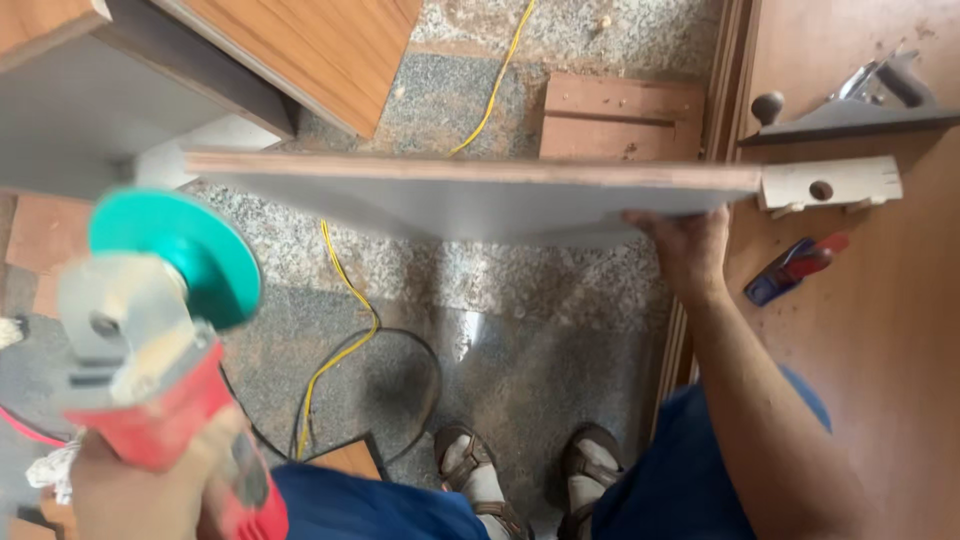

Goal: The person uses a power sander to smooth the edge of a rectangular wooden board, handling it while sitting on the floor.

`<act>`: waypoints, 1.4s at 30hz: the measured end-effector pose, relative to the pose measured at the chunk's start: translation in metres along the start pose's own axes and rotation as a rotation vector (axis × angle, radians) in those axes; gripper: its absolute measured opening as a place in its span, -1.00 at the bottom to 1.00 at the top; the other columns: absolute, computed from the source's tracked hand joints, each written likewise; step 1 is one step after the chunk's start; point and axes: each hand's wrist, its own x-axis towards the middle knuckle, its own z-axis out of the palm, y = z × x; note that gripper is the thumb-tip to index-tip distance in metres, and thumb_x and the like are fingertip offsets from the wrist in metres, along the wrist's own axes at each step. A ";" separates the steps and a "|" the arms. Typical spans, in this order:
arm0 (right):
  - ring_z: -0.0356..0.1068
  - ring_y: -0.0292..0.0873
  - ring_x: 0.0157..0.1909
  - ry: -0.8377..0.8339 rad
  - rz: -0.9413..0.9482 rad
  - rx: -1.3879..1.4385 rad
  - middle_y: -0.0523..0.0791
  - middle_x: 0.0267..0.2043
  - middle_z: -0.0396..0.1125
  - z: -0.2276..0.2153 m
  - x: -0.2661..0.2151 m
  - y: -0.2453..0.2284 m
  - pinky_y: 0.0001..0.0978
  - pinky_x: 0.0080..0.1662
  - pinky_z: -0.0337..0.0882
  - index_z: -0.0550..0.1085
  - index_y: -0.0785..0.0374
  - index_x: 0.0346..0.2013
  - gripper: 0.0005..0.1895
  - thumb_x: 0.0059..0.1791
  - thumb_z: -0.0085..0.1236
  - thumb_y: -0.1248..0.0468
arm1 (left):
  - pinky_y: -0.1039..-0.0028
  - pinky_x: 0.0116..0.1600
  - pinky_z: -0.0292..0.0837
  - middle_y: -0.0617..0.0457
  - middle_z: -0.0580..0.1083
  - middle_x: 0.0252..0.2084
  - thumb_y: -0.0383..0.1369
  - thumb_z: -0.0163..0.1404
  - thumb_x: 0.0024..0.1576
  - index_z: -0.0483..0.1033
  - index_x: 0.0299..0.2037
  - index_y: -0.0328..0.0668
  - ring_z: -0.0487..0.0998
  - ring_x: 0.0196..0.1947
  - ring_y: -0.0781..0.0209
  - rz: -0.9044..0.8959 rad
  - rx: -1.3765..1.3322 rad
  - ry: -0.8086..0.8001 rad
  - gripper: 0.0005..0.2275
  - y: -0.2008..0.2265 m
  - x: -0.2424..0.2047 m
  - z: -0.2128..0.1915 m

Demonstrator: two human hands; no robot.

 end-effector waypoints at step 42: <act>0.52 -0.14 0.07 0.001 0.128 0.120 -0.04 -0.02 0.50 0.014 -0.057 0.011 -0.25 0.14 0.61 0.47 0.32 -0.03 -0.62 -0.08 0.44 0.42 | 0.40 -0.15 0.56 0.04 0.59 -0.19 -0.33 0.27 -0.05 0.56 -0.02 -0.24 0.61 -0.25 0.29 0.215 0.140 -0.142 -0.62 0.100 -0.026 0.092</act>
